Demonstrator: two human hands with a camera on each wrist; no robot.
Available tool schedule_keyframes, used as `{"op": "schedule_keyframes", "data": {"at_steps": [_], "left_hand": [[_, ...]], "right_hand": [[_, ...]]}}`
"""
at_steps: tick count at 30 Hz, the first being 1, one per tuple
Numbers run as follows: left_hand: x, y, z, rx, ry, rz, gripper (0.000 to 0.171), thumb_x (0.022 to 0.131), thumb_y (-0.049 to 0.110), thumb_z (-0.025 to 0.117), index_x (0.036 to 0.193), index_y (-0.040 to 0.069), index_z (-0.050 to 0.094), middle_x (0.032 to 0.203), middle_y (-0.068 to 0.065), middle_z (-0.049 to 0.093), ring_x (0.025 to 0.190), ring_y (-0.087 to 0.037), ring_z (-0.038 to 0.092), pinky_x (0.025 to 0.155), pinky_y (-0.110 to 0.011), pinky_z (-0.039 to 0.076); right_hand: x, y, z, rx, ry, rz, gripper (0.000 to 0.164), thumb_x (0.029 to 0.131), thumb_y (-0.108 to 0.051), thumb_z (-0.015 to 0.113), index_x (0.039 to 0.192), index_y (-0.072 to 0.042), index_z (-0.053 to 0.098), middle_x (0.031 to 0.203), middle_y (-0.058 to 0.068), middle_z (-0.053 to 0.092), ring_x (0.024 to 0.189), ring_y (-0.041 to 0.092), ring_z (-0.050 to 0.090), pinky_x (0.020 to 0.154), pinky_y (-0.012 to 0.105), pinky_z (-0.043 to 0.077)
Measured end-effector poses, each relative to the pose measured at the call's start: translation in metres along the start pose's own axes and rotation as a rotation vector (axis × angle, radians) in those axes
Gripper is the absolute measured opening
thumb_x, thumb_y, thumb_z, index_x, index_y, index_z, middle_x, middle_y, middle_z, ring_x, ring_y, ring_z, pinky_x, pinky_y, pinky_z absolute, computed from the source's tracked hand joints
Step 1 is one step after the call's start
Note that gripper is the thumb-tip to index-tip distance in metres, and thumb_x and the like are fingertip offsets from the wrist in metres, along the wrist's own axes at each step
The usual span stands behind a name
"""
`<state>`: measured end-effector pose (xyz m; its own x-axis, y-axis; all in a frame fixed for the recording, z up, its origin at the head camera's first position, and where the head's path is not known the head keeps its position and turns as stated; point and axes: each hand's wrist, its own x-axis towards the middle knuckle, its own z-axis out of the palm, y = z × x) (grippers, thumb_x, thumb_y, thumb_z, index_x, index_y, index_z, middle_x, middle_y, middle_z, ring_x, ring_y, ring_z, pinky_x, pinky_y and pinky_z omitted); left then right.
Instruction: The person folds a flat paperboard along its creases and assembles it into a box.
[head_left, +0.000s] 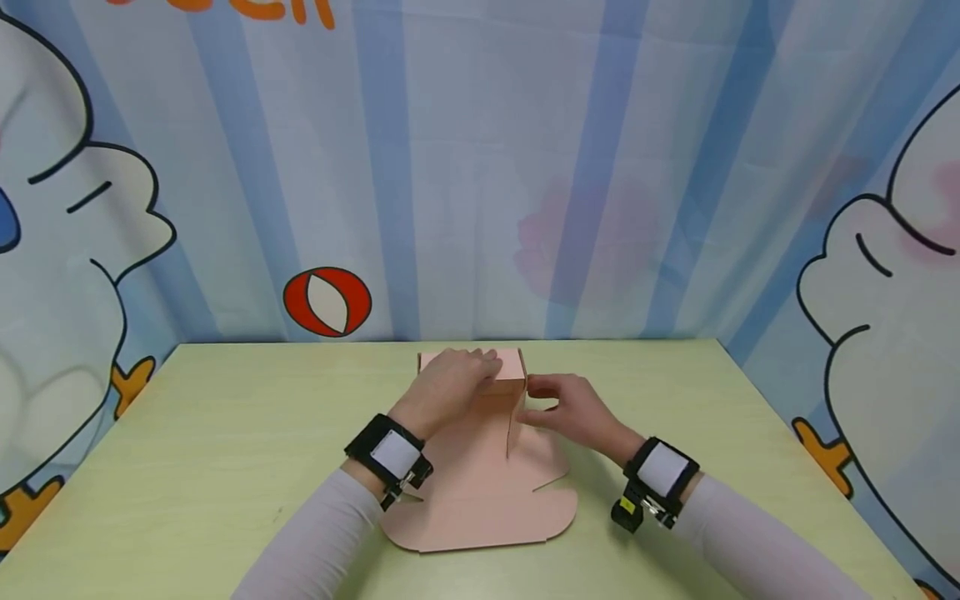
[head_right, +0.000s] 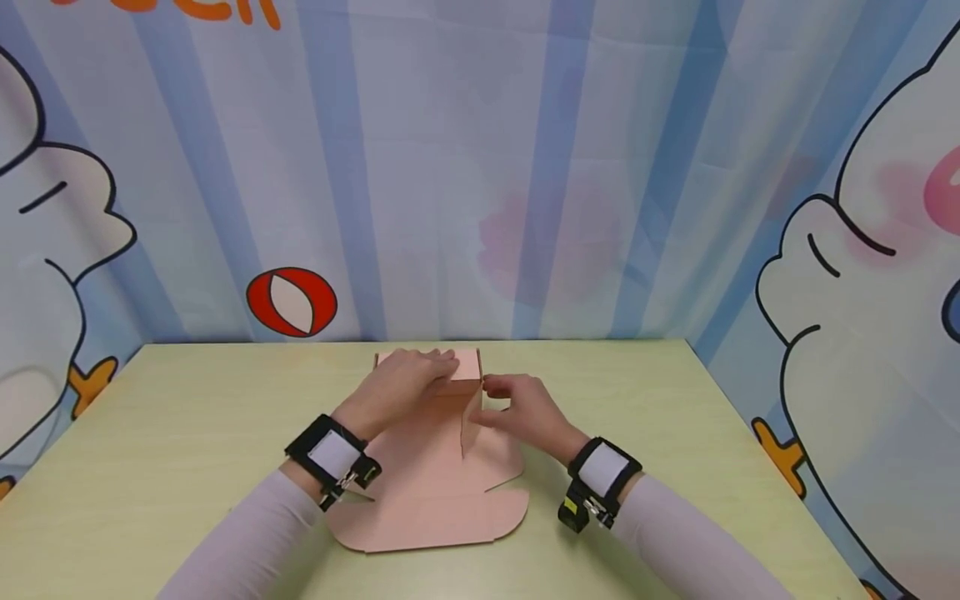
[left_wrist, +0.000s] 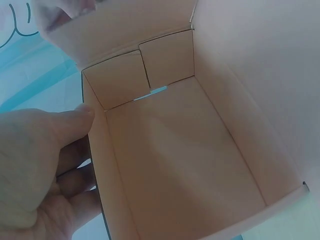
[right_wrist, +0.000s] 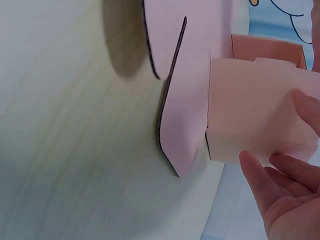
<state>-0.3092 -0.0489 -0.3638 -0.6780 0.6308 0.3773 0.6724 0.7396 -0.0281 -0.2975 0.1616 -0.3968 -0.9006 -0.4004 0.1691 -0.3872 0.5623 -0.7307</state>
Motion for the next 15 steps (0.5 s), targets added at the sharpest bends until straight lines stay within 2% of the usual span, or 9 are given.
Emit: {"op": "schedule_keyframes", "data": {"at_steps": [4,8,15], "left_hand": [[0.000,0.000,0.000,0.004,-0.009,0.002,0.011,0.088,0.011,0.058,0.078,0.015,0.060,0.079,0.000,0.065,0.058,-0.010,0.052,0.057,-0.021,0.039],[0.000,0.001,-0.002,0.019,-0.024,-0.002,0.009,0.088,0.012,0.058,0.081,0.016,0.060,0.074,0.001,0.062,0.055,-0.009,0.047,0.055,-0.021,0.037],[0.000,0.000,-0.004,-0.006,-0.031,-0.004,0.014,0.089,0.015,0.058,0.076,0.016,0.054,0.058,0.004,0.046,0.053,-0.009,0.044,0.052,-0.021,0.034]], "right_hand": [[0.007,0.004,0.004,0.023,-0.006,0.011,0.064,0.072,-0.033,0.076,0.125,-0.007,0.051,0.123,0.013,0.055,0.103,0.026,0.060,0.082,0.035,0.051],[0.013,0.005,0.009,0.028,0.019,0.002,0.078,0.070,-0.029,0.078,0.134,-0.008,0.039,0.127,0.011,0.051,0.098,0.020,0.061,0.077,0.030,0.052],[0.020,0.003,0.019,-0.098,0.090,0.021,0.079,0.069,-0.031,0.079,0.133,-0.010,0.039,0.120,0.008,0.057,0.087,0.014,0.063,0.071,0.026,0.053]]}}
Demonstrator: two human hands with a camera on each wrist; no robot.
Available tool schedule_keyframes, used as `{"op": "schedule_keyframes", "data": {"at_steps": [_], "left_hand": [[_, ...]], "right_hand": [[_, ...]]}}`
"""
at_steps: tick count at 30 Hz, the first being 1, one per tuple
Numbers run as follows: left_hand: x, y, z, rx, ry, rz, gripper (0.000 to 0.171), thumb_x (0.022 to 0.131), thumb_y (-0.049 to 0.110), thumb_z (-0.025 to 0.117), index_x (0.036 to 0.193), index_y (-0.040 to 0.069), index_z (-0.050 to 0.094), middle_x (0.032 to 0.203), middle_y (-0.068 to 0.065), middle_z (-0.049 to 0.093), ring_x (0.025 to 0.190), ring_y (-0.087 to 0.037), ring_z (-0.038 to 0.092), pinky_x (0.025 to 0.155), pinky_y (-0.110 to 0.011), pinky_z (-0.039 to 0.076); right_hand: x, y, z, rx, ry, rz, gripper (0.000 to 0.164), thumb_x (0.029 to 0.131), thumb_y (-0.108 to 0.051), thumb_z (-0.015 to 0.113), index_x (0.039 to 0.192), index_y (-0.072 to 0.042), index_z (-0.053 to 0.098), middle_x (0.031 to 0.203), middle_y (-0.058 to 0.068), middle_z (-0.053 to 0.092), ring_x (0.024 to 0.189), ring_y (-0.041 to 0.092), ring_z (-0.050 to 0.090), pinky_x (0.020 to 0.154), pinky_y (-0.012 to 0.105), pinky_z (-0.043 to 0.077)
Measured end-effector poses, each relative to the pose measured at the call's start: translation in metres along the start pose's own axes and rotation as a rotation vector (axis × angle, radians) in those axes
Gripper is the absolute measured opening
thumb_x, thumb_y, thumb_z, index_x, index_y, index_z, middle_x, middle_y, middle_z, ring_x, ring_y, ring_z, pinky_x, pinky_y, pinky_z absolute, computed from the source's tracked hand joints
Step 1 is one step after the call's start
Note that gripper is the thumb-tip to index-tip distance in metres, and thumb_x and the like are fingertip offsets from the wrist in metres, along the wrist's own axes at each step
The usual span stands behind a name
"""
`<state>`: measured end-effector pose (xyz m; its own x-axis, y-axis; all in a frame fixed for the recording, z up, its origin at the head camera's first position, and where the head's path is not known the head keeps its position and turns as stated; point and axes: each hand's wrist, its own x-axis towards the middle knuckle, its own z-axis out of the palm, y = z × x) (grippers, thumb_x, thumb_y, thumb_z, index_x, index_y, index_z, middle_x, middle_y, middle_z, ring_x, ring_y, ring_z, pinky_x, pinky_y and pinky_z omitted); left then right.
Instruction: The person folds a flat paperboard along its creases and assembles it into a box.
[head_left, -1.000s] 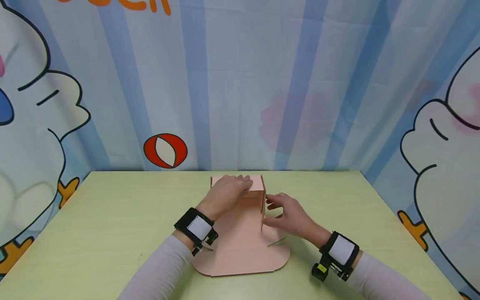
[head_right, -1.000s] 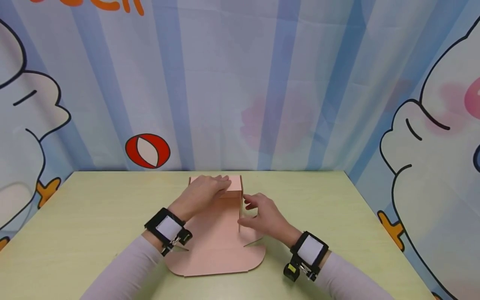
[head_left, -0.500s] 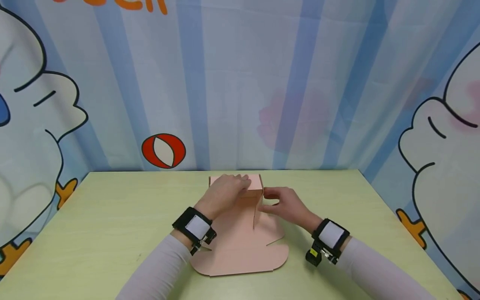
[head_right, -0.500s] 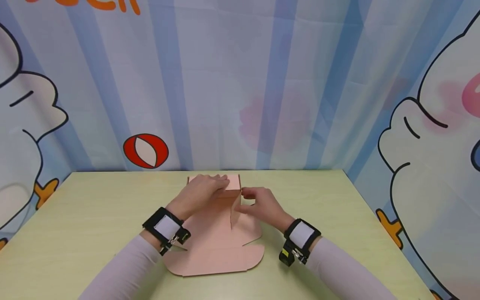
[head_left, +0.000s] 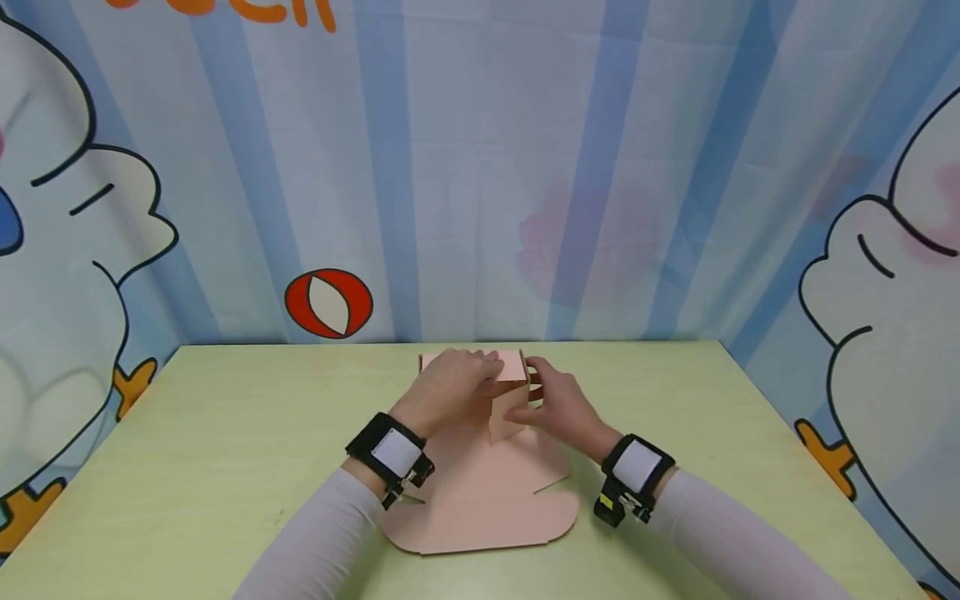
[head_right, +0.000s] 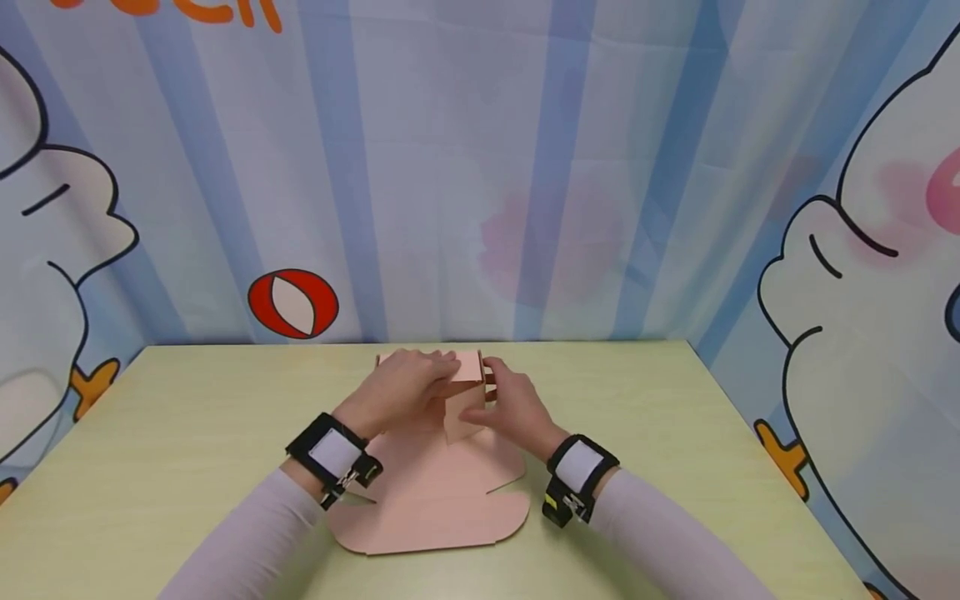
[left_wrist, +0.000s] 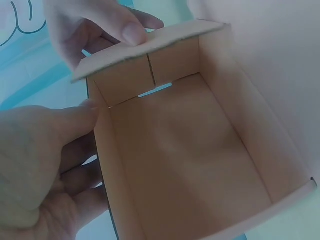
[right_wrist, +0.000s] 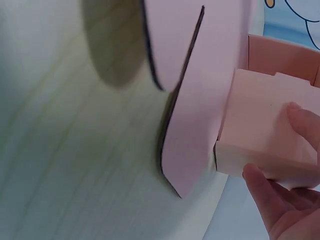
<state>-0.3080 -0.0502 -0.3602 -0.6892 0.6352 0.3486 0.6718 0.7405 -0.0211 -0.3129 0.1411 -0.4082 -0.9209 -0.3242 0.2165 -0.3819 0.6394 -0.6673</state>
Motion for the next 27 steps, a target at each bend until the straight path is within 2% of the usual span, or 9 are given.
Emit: {"op": "schedule_keyframes", "data": {"at_steps": [8,14,21,27], "left_hand": [[0.003,-0.002,0.000,-0.010,-0.004,0.011,0.015,0.092,0.017,0.054,0.078,0.017,0.059,0.061,0.005,0.051,0.057,-0.009,0.048,0.056,-0.020,0.039],[0.002,-0.002,-0.002,-0.038,-0.006,0.018,0.020,0.094,0.016,0.050,0.077,0.014,0.060,0.057,0.006,0.047,0.056,-0.010,0.047,0.055,-0.022,0.038],[0.001,-0.003,-0.003,-0.037,-0.009,0.010,0.021,0.094,0.016,0.051,0.074,0.019,0.055,0.057,0.007,0.044,0.055,-0.010,0.045,0.055,-0.022,0.037],[0.001,-0.002,-0.003,-0.035,-0.011,0.008,0.019,0.093,0.016,0.052,0.075,0.019,0.055,0.057,0.007,0.045,0.056,-0.010,0.046,0.055,-0.022,0.037]], "right_hand": [[0.001,-0.007,0.008,-0.109,0.083,0.050,0.068,0.069,-0.030,0.079,0.124,-0.012,0.043,0.104,0.003,0.061,0.080,0.014,0.063,0.064,0.025,0.053],[0.003,-0.012,0.009,-0.126,0.097,0.061,0.063,0.070,-0.029,0.079,0.119,-0.012,0.043,0.101,0.003,0.061,0.079,0.014,0.062,0.062,0.024,0.052],[0.003,-0.014,0.010,-0.135,0.105,0.052,0.058,0.069,-0.027,0.079,0.113,-0.011,0.044,0.099,0.006,0.061,0.079,0.015,0.063,0.062,0.024,0.053],[0.003,-0.015,0.010,-0.134,0.112,0.054,0.057,0.069,-0.025,0.080,0.111,-0.010,0.044,0.098,0.007,0.061,0.079,0.016,0.063,0.063,0.026,0.053]]}}
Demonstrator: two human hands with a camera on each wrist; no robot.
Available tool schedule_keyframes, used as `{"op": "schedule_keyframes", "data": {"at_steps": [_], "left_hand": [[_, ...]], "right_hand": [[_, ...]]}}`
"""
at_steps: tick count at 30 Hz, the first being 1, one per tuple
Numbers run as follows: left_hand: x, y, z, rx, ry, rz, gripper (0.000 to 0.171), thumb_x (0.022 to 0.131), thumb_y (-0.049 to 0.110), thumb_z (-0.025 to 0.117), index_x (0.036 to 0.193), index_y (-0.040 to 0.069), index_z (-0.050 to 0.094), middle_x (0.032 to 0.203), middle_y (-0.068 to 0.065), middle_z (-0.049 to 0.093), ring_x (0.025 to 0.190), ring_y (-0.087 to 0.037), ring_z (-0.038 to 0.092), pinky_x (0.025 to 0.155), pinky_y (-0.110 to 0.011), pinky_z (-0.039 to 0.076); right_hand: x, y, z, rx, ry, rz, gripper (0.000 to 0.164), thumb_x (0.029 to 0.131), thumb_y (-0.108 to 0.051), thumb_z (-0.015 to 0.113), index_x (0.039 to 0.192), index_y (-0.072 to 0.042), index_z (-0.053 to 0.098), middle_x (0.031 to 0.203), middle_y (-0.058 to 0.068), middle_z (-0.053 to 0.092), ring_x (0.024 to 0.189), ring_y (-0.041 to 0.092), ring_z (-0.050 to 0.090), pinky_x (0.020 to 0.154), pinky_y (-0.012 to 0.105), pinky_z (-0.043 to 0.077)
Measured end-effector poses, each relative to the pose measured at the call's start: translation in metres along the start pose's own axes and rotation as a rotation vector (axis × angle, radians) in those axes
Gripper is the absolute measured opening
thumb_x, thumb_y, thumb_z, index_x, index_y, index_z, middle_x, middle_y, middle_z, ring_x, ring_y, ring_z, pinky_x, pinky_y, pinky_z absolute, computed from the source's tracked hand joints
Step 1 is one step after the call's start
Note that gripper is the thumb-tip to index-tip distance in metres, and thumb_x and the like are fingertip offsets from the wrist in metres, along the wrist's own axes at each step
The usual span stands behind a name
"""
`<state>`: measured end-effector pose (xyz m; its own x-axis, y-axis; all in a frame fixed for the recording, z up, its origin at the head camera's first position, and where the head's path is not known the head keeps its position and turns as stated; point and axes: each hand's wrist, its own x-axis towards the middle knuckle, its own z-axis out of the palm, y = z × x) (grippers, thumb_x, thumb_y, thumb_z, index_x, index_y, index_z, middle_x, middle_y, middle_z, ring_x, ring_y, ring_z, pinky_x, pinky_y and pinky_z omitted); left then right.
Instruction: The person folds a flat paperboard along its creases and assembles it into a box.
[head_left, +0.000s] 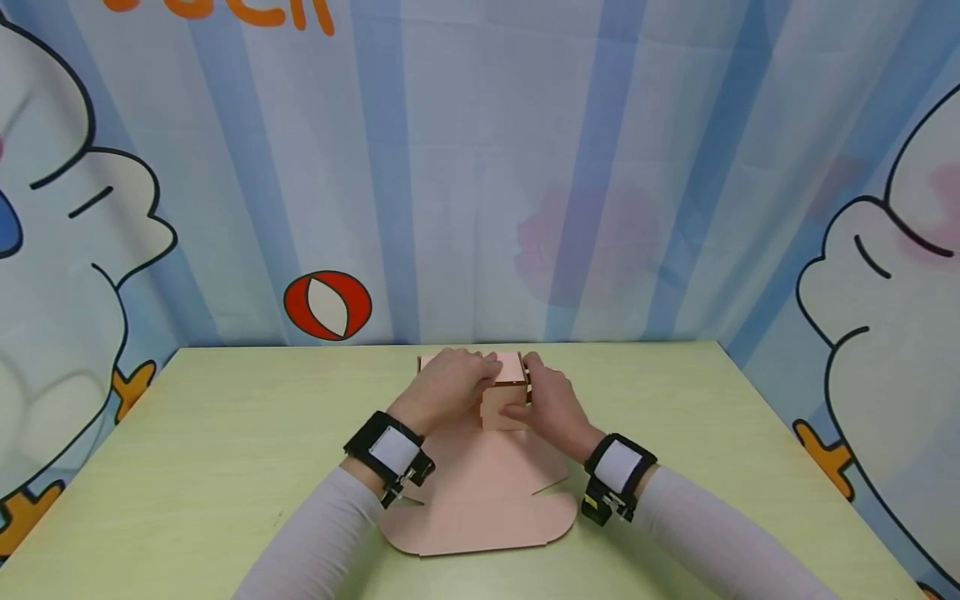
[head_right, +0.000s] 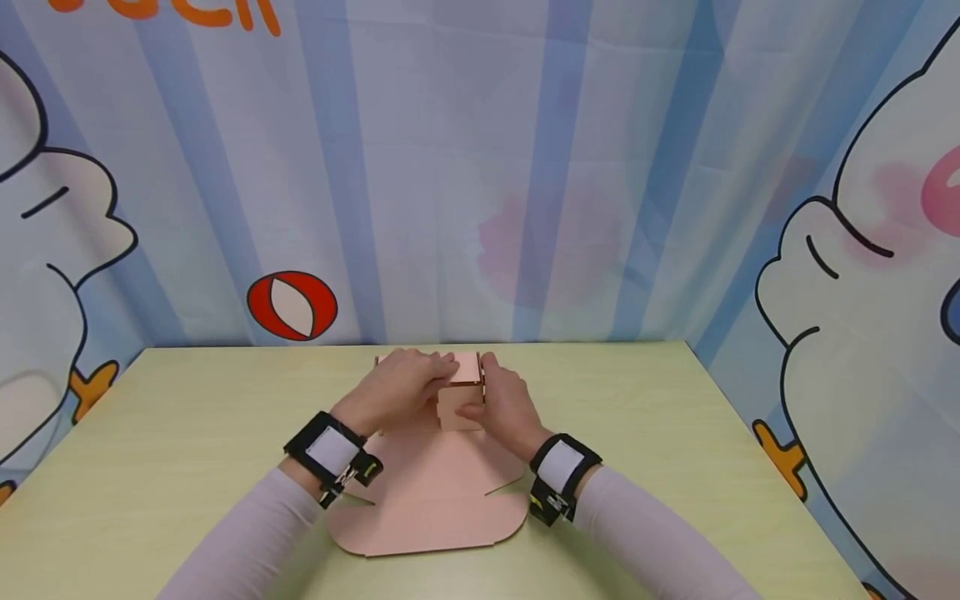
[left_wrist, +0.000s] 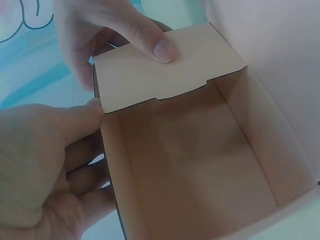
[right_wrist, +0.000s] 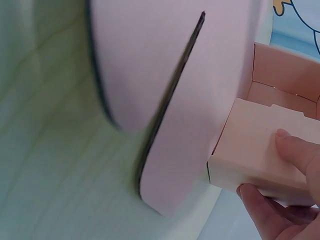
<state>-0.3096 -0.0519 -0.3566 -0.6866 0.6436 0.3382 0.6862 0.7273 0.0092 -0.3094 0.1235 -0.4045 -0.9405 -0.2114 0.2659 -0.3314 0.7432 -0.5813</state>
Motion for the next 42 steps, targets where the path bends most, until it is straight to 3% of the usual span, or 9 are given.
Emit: {"op": "schedule_keyframes", "data": {"at_steps": [7,14,22,26,34,42], "left_hand": [[-0.002,-0.001,0.000,-0.029,0.008,-0.011,0.020,0.094,0.017,0.051,0.074,0.019,0.055,0.055,0.007,0.043,0.054,-0.010,0.045,0.054,-0.021,0.037],[-0.003,0.000,0.000,-0.091,0.061,0.007,0.030,0.096,0.014,0.047,0.065,0.011,0.049,0.052,0.005,0.028,0.051,-0.012,0.033,0.053,-0.023,0.025],[-0.002,0.001,-0.004,-0.061,0.073,0.023,0.032,0.096,0.013,0.045,0.065,0.011,0.048,0.052,0.004,0.030,0.050,-0.012,0.036,0.053,-0.023,0.024],[-0.002,0.001,-0.005,-0.051,0.074,0.024,0.030,0.096,0.013,0.044,0.067,0.010,0.052,0.053,0.004,0.030,0.051,-0.013,0.037,0.053,-0.023,0.025],[-0.003,0.000,-0.004,-0.043,0.071,0.022,0.031,0.096,0.014,0.046,0.065,0.014,0.045,0.053,0.004,0.031,0.050,-0.013,0.037,0.053,-0.023,0.024],[-0.002,-0.001,0.000,-0.050,0.092,0.042,0.034,0.096,0.014,0.046,0.062,0.015,0.040,0.052,0.004,0.031,0.049,-0.012,0.036,0.053,-0.023,0.022]], "right_hand": [[-0.001,-0.002,0.001,-0.014,0.002,-0.001,0.057,0.069,-0.023,0.079,0.111,-0.010,0.043,0.095,0.008,0.061,0.077,0.016,0.062,0.061,0.026,0.053],[0.001,-0.001,0.003,-0.139,0.083,-0.066,0.041,0.075,-0.015,0.073,0.102,-0.003,0.045,0.079,0.010,0.059,0.068,0.018,0.060,0.054,0.028,0.047],[0.004,0.000,0.005,-0.148,0.119,-0.091,0.040,0.076,-0.013,0.072,0.104,-0.002,0.046,0.084,0.012,0.061,0.075,0.021,0.062,0.060,0.030,0.050],[0.006,-0.001,0.006,-0.155,0.149,-0.097,0.036,0.076,-0.012,0.070,0.101,-0.001,0.047,0.078,0.009,0.058,0.071,0.021,0.062,0.057,0.030,0.049],[0.011,-0.002,0.010,-0.158,0.141,-0.032,0.033,0.074,-0.009,0.066,0.099,-0.003,0.046,0.069,0.004,0.052,0.058,0.015,0.055,0.048,0.025,0.040],[0.014,-0.001,0.015,-0.177,0.192,0.015,0.036,0.073,-0.015,0.071,0.098,-0.005,0.048,0.084,0.009,0.062,0.076,0.024,0.064,0.062,0.034,0.053]]}}
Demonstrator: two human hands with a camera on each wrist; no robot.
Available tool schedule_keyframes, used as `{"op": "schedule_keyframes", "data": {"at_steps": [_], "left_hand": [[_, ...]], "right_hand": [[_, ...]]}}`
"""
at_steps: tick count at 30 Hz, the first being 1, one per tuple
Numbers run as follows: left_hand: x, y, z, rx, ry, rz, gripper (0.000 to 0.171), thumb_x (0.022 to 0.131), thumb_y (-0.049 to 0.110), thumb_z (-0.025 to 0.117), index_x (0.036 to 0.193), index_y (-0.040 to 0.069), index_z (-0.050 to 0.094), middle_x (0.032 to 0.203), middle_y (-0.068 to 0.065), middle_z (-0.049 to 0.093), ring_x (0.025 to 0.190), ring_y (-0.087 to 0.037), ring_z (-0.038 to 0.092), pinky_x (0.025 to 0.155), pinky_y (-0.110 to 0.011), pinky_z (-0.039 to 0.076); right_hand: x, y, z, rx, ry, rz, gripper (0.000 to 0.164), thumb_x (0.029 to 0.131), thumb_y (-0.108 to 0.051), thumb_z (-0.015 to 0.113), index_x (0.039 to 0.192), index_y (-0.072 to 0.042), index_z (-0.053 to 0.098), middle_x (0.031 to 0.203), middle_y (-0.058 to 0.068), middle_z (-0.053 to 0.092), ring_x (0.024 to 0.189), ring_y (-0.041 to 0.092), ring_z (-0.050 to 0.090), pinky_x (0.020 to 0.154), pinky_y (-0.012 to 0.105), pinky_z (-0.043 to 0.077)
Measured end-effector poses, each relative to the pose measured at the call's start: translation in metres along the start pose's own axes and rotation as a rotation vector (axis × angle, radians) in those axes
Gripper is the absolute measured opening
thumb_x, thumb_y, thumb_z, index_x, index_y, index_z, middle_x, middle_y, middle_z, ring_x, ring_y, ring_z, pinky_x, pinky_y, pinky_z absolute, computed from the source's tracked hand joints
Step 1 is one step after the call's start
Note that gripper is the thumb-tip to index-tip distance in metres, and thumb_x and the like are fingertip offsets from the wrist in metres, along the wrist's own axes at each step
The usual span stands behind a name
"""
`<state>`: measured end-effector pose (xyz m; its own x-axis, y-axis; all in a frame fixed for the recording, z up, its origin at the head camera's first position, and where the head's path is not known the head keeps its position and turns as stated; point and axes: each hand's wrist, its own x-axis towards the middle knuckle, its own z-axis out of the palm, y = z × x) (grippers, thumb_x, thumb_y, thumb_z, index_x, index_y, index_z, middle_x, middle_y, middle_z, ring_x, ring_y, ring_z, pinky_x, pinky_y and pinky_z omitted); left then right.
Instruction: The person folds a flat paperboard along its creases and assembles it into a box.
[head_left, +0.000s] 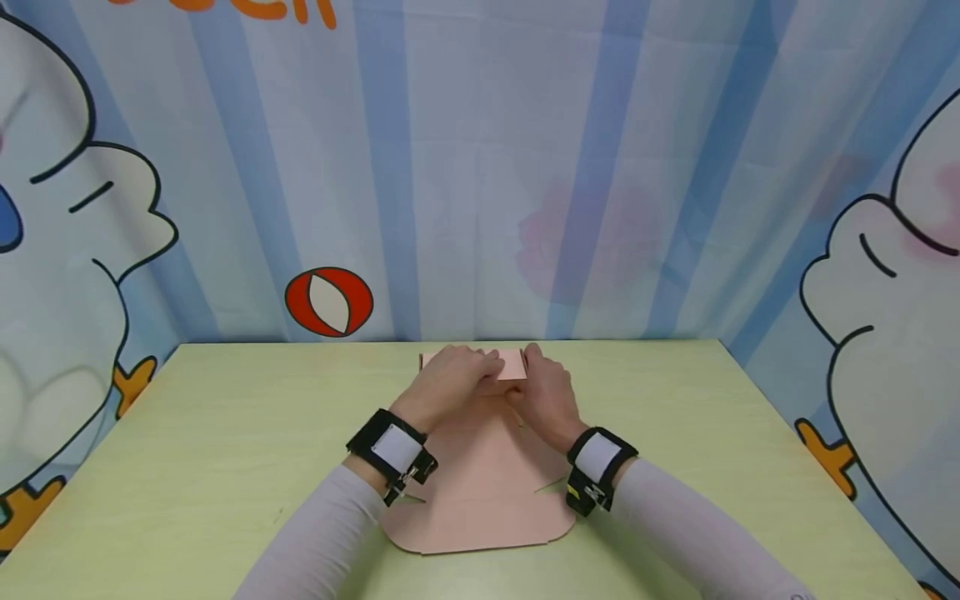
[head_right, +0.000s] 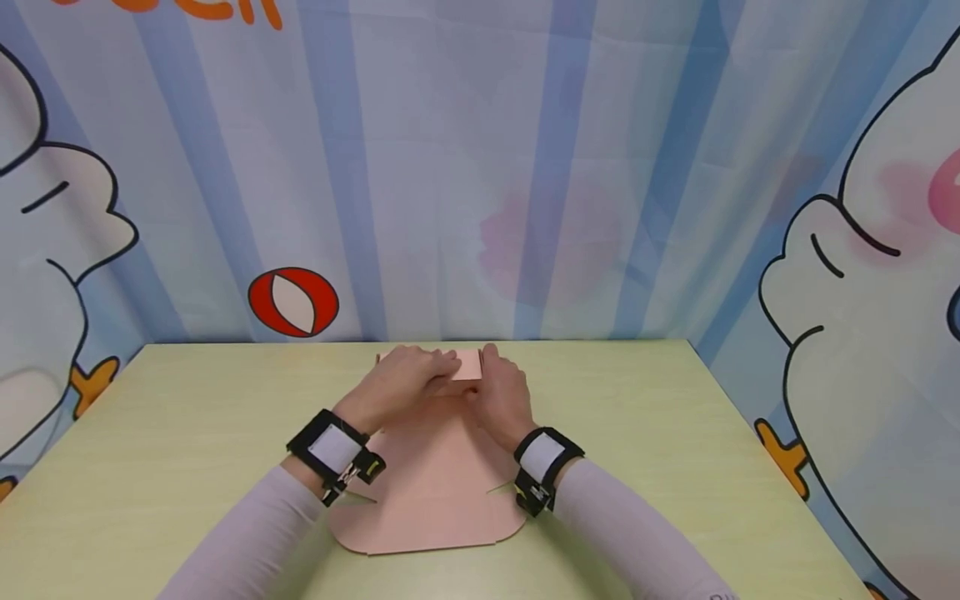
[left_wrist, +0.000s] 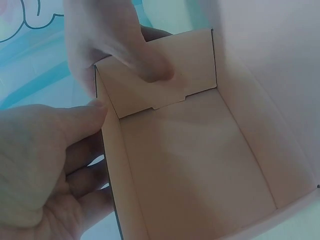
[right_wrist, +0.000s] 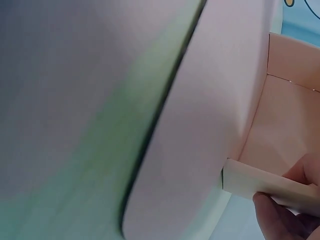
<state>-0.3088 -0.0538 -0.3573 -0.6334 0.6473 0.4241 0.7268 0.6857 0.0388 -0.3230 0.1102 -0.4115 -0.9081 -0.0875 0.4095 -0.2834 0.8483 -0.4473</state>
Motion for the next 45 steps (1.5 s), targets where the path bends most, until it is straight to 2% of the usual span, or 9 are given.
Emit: {"op": "schedule_keyframes", "data": {"at_steps": [7,15,28,38,45], "left_hand": [[0.001,0.000,0.001,-0.007,0.017,0.006,0.031,0.095,0.014,0.047,0.064,0.014,0.046,0.052,0.004,0.033,0.050,-0.012,0.038,0.053,-0.023,0.024],[0.000,0.000,0.001,0.001,0.010,0.006,0.032,0.096,0.014,0.047,0.063,0.014,0.043,0.053,0.004,0.031,0.050,-0.013,0.037,0.054,-0.023,0.023],[0.000,-0.001,0.001,-0.007,0.005,-0.011,0.036,0.096,0.014,0.046,0.061,0.016,0.035,0.052,0.004,0.028,0.049,-0.012,0.034,0.054,-0.023,0.021],[0.001,0.001,0.000,-0.004,0.010,-0.017,0.036,0.095,0.013,0.047,0.061,0.016,0.039,0.051,0.004,0.031,0.051,-0.013,0.038,0.055,-0.024,0.024],[0.000,0.001,0.000,-0.005,0.010,-0.018,0.035,0.096,0.013,0.047,0.061,0.016,0.039,0.051,0.004,0.031,0.051,-0.013,0.039,0.055,-0.024,0.024]], "right_hand": [[0.001,0.000,0.003,-0.004,0.059,0.008,0.031,0.076,-0.021,0.070,0.094,-0.007,0.050,0.079,0.008,0.062,0.072,0.026,0.065,0.060,0.036,0.053],[0.002,-0.001,0.006,-0.001,0.061,0.031,0.029,0.076,-0.018,0.070,0.092,-0.008,0.049,0.077,0.007,0.062,0.073,0.026,0.065,0.060,0.036,0.053],[0.002,-0.001,0.011,-0.055,0.103,-0.012,0.026,0.076,-0.009,0.068,0.093,-0.007,0.049,0.079,0.009,0.064,0.070,0.025,0.065,0.058,0.035,0.053],[0.002,0.002,0.010,-0.100,0.133,-0.061,0.024,0.077,-0.008,0.067,0.090,-0.007,0.047,0.077,0.011,0.063,0.068,0.029,0.065,0.054,0.036,0.052],[0.002,0.001,0.008,-0.091,0.128,-0.060,0.024,0.076,-0.006,0.067,0.088,-0.007,0.046,0.074,0.011,0.062,0.065,0.029,0.064,0.050,0.036,0.049]]}}
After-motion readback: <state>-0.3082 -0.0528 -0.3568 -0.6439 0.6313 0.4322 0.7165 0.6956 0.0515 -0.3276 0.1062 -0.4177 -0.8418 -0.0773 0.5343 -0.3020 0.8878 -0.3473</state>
